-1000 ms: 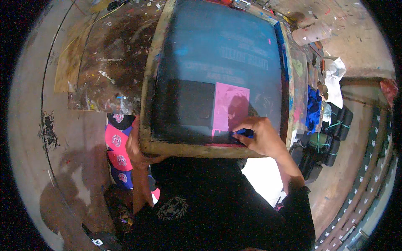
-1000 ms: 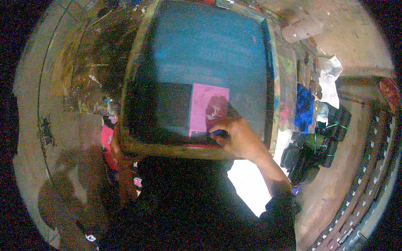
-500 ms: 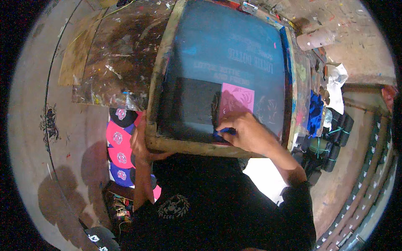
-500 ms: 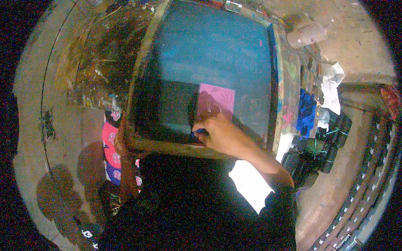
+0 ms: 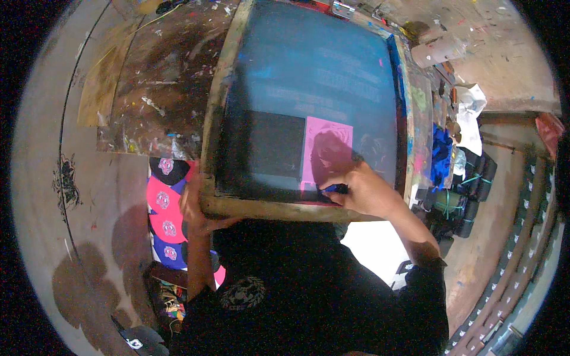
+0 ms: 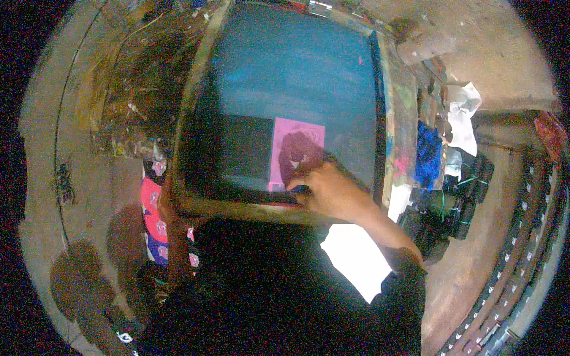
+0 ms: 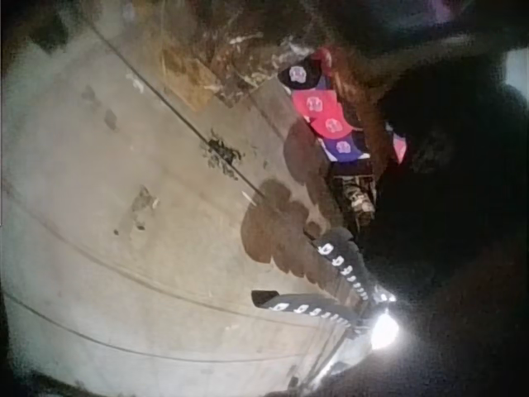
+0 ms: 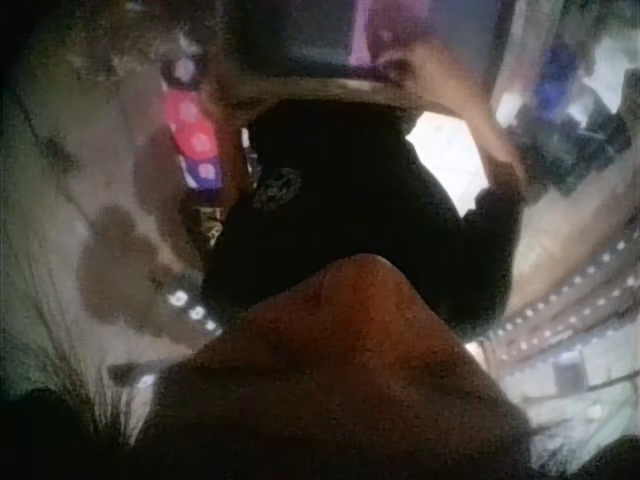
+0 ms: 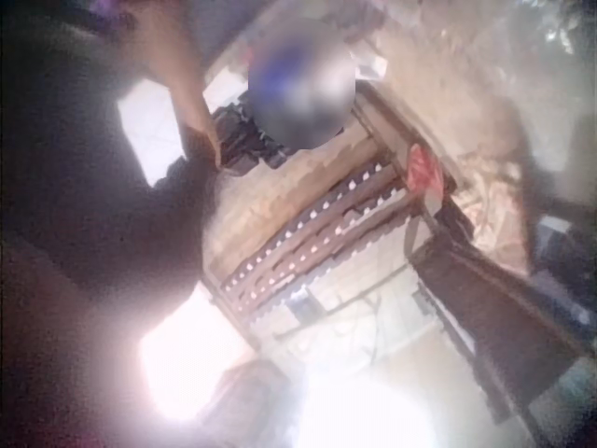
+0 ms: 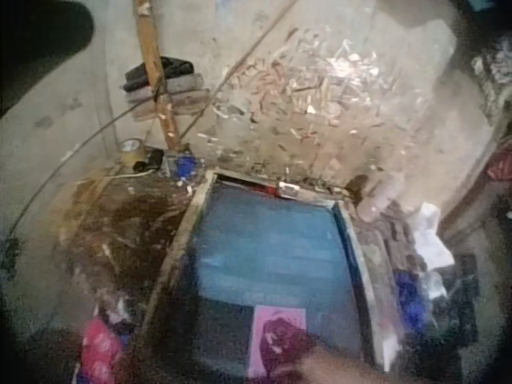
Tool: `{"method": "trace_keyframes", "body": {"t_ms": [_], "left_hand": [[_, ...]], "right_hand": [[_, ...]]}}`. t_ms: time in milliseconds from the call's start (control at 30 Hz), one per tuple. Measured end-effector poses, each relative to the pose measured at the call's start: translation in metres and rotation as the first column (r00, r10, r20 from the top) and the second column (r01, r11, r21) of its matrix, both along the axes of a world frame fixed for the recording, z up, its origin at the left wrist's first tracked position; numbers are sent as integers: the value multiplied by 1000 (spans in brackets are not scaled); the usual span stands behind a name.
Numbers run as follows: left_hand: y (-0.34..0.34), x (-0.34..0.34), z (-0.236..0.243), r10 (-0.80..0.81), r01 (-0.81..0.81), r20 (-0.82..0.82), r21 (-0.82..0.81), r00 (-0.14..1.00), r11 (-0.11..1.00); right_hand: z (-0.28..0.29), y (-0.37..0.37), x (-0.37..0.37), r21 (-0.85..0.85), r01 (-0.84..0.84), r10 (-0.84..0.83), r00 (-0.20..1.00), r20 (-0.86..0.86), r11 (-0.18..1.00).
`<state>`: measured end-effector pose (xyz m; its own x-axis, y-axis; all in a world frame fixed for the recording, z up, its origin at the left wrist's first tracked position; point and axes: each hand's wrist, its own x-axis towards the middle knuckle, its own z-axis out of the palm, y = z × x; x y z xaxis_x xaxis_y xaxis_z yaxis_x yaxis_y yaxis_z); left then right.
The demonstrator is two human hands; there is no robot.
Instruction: The person prepares a screen printing frame by applying blue tape to the edges and securing a pink stencil with clear tape.
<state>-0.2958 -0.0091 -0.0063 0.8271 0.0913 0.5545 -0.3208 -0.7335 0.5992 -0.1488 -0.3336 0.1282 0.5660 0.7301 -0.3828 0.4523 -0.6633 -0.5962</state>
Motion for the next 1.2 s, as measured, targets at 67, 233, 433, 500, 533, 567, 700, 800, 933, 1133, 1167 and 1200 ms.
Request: {"method": "trace_keyframes", "body": {"t_ms": [67, 233, 433, 500, 533, 567, 700, 800, 933, 1133, 1167, 1200], "left_hand": [[0, 6, 0, -15, 17, 32, -48, 999, 999], [2, -2, -14, -35, 42, 82, -88, 996, 995], [-4, 11, 16, -22, 24, 21, -85, 1000, 996], [-3, 11, 10, -21, 26, 46, -102, 999, 994], [-3, 10, 10, -22, 30, 79, -108, 997, 994], [-2, 9, 10, -23, 36, 113, -114, 993, 993], [-3, 13, 20, -48, 44, -18, -155, 999, 987], [-4, 11, 10, -42, 49, 43, -160, 998, 986], [-5, 8, 7, 3, 6, 70, -118, 998, 993], [-3, 9, 7, -51, 60, 46, -228, 998, 972], [-4, 10, 5, -71, 82, 53, -249, 996, 965], [-5, 5, 1, -33, 23, -31, -296, 999, 955]], "right_hand": [[-3, 0, -1, -29, 0, -1, 999, -38, 1000], [10, -20, 10, -197, -52, 17, 984, -175, 979], [0, -3, 7, 50, -92, 94, 995, -30, 994], [1, -7, 11, 36, -122, 123, 992, -32, 992], [3, -16, 15, -83, -145, 137, 986, -91, 986], [4, -20, 17, -199, -173, 144, 978, -150, 965], [7, -11, 11, -179, -119, 82, 976, -199, 977], [-3, -4, 2, -39, -115, 116, 992, 42, 993], [2, -18, 7, -68, -128, 127, 992, -23, 989], [-5, -21, -5, 34, 1, -1, 1000, 2, 999], [-7, -18, -7, 85, 12, -12, 1000, -6, 996], [-7, -19, -5, 93, 2, -2, 1000, 5, 996]]}}
